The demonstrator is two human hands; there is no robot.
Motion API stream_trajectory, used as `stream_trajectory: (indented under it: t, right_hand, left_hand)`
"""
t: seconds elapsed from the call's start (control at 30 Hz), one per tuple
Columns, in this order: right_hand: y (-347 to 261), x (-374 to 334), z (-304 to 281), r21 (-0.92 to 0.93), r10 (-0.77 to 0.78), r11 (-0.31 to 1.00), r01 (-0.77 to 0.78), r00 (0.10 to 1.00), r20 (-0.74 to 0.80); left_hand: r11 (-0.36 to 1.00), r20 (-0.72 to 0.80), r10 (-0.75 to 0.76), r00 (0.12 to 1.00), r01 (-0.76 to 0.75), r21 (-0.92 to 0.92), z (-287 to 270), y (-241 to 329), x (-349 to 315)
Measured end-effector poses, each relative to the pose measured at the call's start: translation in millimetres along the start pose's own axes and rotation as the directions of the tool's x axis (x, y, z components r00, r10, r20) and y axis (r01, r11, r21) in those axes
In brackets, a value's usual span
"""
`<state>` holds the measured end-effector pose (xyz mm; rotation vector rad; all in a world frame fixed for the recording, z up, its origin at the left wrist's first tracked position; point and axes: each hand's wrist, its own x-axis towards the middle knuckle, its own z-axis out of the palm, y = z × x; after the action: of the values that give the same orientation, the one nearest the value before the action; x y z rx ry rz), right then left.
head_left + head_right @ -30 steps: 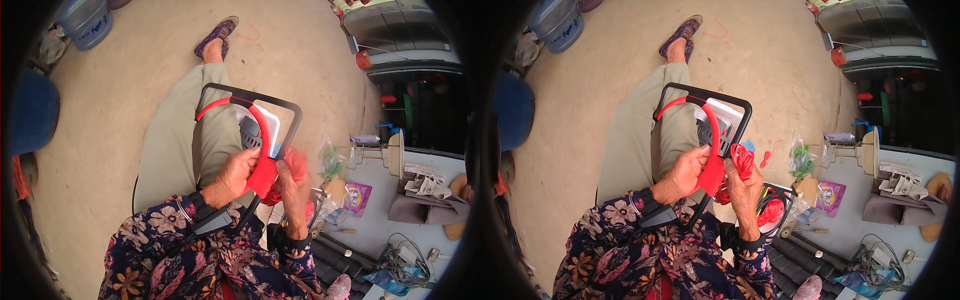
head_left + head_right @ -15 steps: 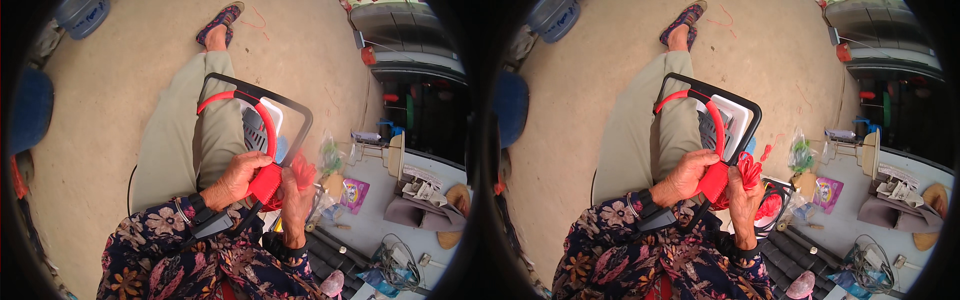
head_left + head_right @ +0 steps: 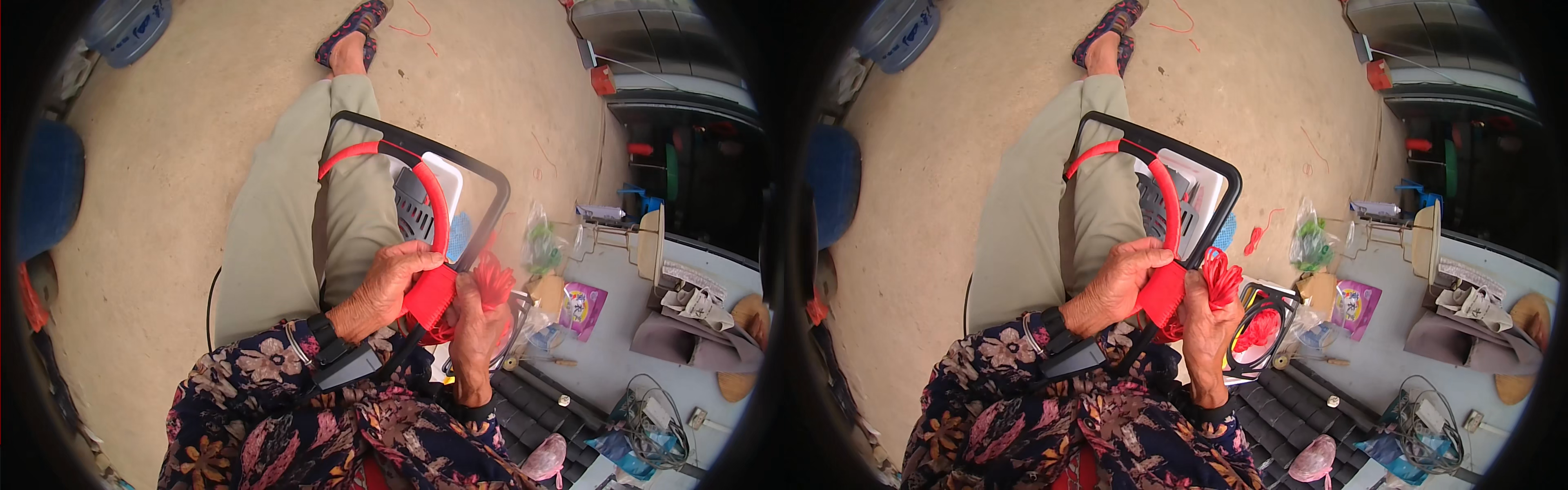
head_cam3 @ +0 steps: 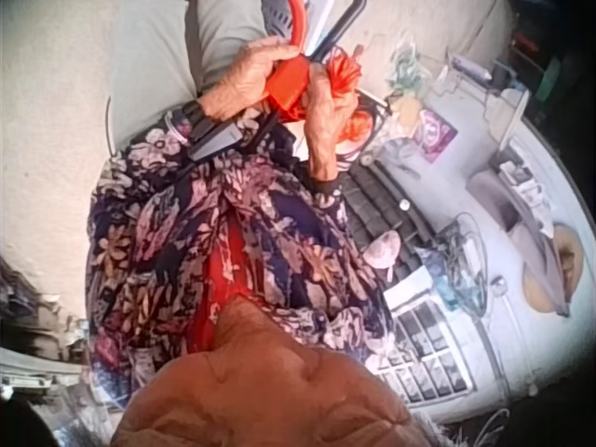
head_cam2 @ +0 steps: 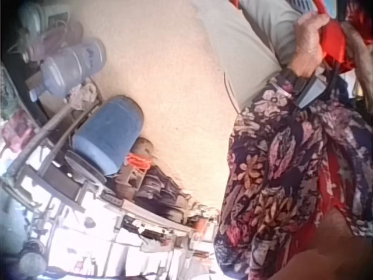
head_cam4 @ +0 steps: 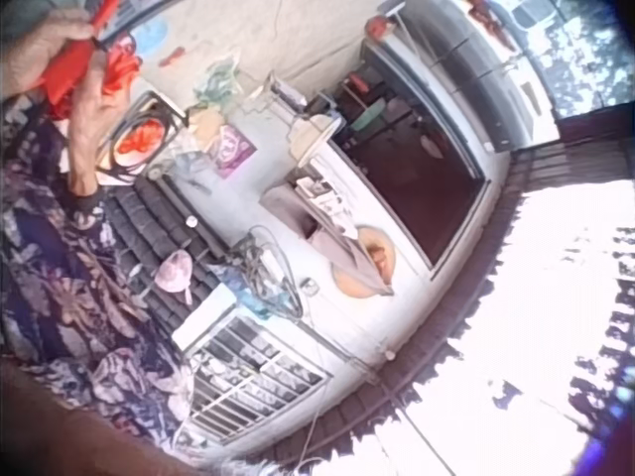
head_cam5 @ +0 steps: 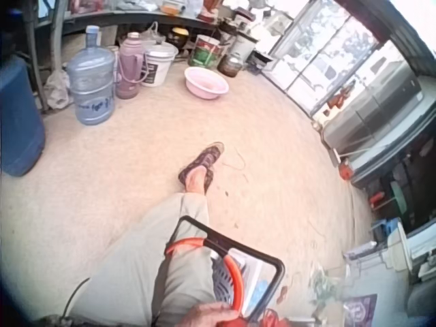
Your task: Wrapping a red rubber or plastic cord around a black frame handle as part of assembly or repair.
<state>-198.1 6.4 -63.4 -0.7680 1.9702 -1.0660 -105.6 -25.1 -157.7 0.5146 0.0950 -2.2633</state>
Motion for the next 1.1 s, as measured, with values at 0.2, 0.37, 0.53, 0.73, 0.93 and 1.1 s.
stream_trajectory:
  t: [0.2, 0.37, 0.53, 0.73, 0.93, 1.1]
  right_hand:
    - [6.7, -0.7, -2.2, 0.053, 0.007, 0.999, -0.007, 1.000, 0.015]
    - [10.2, 2.4, -3.6, -0.017, -0.098, 0.995, 0.098, 0.995, 0.026]
    - [7.0, 1.2, -2.8, -0.046, -0.114, 0.992, 0.116, 0.993, 0.044]
    - [3.1, -0.4, -2.0, -0.074, -0.104, 0.992, 0.106, 0.994, 0.029]
    - [3.6, -1.4, 0.0, -0.054, -0.102, 0.993, 0.104, 0.994, 0.038]
    - [2.8, -0.7, -1.4, -0.074, -0.104, 0.992, 0.106, 0.994, 0.024]
  left_hand:
    - [0.999, 0.038, -0.031, 0.999, 0.031, -0.013, -5.9, -1.7, 3.5]
    - [0.995, 0.061, -0.026, 0.998, 0.032, -0.098, -13.6, -0.1, 2.3]
    - [0.992, 0.058, -0.043, 0.997, 0.050, -0.119, -12.8, 3.9, 0.4]
    - [0.965, 0.119, -0.124, 0.985, 0.148, -0.218, -13.7, 8.2, 0.4]
    - [0.967, 0.126, -0.147, 0.981, 0.169, -0.192, -9.9, 11.8, 0.6]
    - [0.964, 0.120, -0.179, 0.976, 0.199, -0.174, -9.0, 12.8, 2.7]
